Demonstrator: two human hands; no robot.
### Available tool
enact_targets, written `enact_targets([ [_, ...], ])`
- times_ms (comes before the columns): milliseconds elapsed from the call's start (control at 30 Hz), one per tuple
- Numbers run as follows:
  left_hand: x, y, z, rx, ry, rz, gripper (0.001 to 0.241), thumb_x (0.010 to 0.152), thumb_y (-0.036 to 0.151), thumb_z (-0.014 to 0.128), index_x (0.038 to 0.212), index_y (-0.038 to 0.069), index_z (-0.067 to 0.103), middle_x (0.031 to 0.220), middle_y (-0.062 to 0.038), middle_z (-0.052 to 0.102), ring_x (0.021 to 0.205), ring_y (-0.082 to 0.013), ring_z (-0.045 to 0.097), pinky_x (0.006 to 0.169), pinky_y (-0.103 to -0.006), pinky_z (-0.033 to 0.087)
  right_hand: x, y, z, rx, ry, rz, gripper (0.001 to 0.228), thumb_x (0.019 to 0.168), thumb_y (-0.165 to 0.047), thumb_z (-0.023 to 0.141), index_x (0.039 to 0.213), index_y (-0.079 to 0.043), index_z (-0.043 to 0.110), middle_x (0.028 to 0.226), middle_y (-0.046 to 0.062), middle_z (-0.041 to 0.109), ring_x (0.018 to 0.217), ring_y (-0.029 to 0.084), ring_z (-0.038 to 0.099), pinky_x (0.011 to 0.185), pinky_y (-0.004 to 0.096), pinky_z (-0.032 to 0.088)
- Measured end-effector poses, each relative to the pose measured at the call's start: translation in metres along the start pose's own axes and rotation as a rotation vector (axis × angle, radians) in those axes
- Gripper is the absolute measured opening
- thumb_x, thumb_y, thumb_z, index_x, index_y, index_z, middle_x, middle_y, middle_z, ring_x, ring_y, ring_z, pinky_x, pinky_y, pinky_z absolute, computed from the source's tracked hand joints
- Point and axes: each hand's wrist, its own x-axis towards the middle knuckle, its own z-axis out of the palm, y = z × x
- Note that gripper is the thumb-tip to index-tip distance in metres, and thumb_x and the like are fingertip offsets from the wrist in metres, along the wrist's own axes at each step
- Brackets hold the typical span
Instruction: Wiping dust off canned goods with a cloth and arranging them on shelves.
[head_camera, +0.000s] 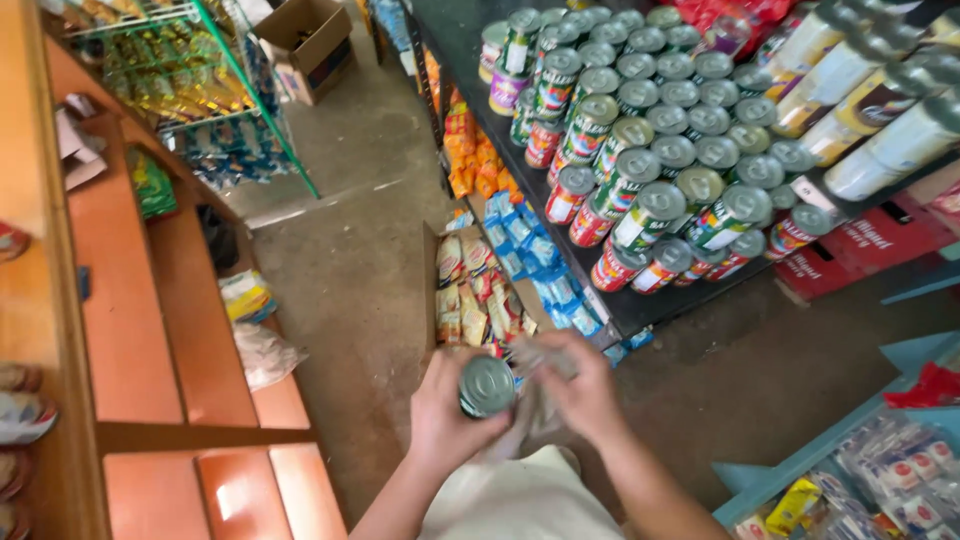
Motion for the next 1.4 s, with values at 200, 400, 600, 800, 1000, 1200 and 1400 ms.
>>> enact_targets([
  [200, 0.007, -0.009, 0.033, -0.811, 0.071, -0.398, 0.056, 0.089, 0.041, 0.066, 0.131, 0.004, 0.061, 0.114, -0.013, 0.067, 0.105, -0.0209, 0.059, 0.096, -0.0382, 0.049, -0.014, -0.013, 0.008, 0.307, 0.113, -0.051, 0.035, 0.101, -0.025, 0.056, 0.133, -0.010, 0.062, 0.133, 0.011, 0.058, 0.125, 0.024, 0.054, 0.110, 0.043, 0.044],
  [400, 0.001, -0.017, 0.064, -0.952, 0.089, -0.630, 0.041, 0.099, 0.033, 0.054, 0.126, 0.004, 0.063, 0.109, -0.012, 0.068, 0.092, -0.0168, 0.060, 0.084, -0.0306, 0.051, 0.002, -0.018, 0.030, 0.074, -0.046, -0.273, 0.044, 0.094, -0.019, 0.054, 0.137, -0.010, 0.060, 0.151, 0.016, 0.049, 0.141, 0.039, 0.046, 0.118, 0.052, 0.038],
  [600, 0.000, -0.055, 0.056, -1.002, 0.115, -0.723, 0.044, 0.095, 0.035, 0.061, 0.124, 0.002, 0.063, 0.102, -0.012, 0.066, 0.085, -0.0167, 0.059, 0.077, -0.0301, 0.051, -0.021, -0.045, 0.044, 0.022, -0.054, -0.251, 0.041, 0.084, -0.009, 0.065, 0.125, -0.007, 0.068, 0.133, 0.008, 0.065, 0.124, 0.029, 0.061, 0.103, 0.041, 0.051],
  [800, 0.004, -0.066, 0.055, -1.134, 0.208, -0.556, 0.029, 0.103, 0.033, 0.058, 0.101, 0.005, 0.064, 0.088, -0.003, 0.059, 0.077, -0.0110, 0.050, 0.069, -0.0276, 0.043, -0.021, -0.055, 0.080, -0.192, -0.045, -0.416, 0.047, 0.083, -0.011, 0.069, 0.130, -0.008, 0.067, 0.140, 0.015, 0.051, 0.137, 0.041, 0.043, 0.115, 0.056, 0.037],
  [1000, -0.010, -0.055, 0.036, -0.886, 0.160, -0.628, 0.041, 0.098, 0.033, 0.054, 0.121, 0.001, 0.063, 0.110, -0.014, 0.069, 0.098, -0.0197, 0.063, 0.092, -0.0318, 0.050, -0.026, -0.044, 0.091, 0.075, 0.019, -0.158, 0.037, 0.099, -0.026, 0.052, 0.129, -0.009, 0.065, 0.138, 0.014, 0.047, 0.122, 0.032, 0.052, 0.104, 0.044, 0.044],
  [1200, -0.009, -0.063, 0.021, -0.787, 0.141, -0.509, 0.043, 0.093, 0.028, 0.061, 0.127, 0.001, 0.060, 0.108, -0.012, 0.068, 0.096, -0.0193, 0.062, 0.091, -0.0330, 0.050, -0.024, -0.033, 0.106, 0.337, 0.047, 0.099, 0.045, 0.106, -0.029, 0.040, 0.145, -0.008, 0.044, 0.140, 0.014, 0.050, 0.123, 0.027, 0.055, 0.102, 0.041, 0.046],
  [1400, -0.004, -0.079, 0.013, -0.741, 0.161, -0.461, 0.039, 0.093, 0.025, 0.062, 0.124, 0.002, 0.062, 0.108, -0.013, 0.070, 0.095, -0.0198, 0.064, 0.090, -0.0330, 0.052, -0.029, -0.041, 0.124, 0.071, -0.019, -0.145, 0.058, 0.102, -0.021, 0.048, 0.152, 0.002, 0.032, 0.156, 0.024, 0.037, 0.143, 0.041, 0.039, 0.118, 0.053, 0.030],
])
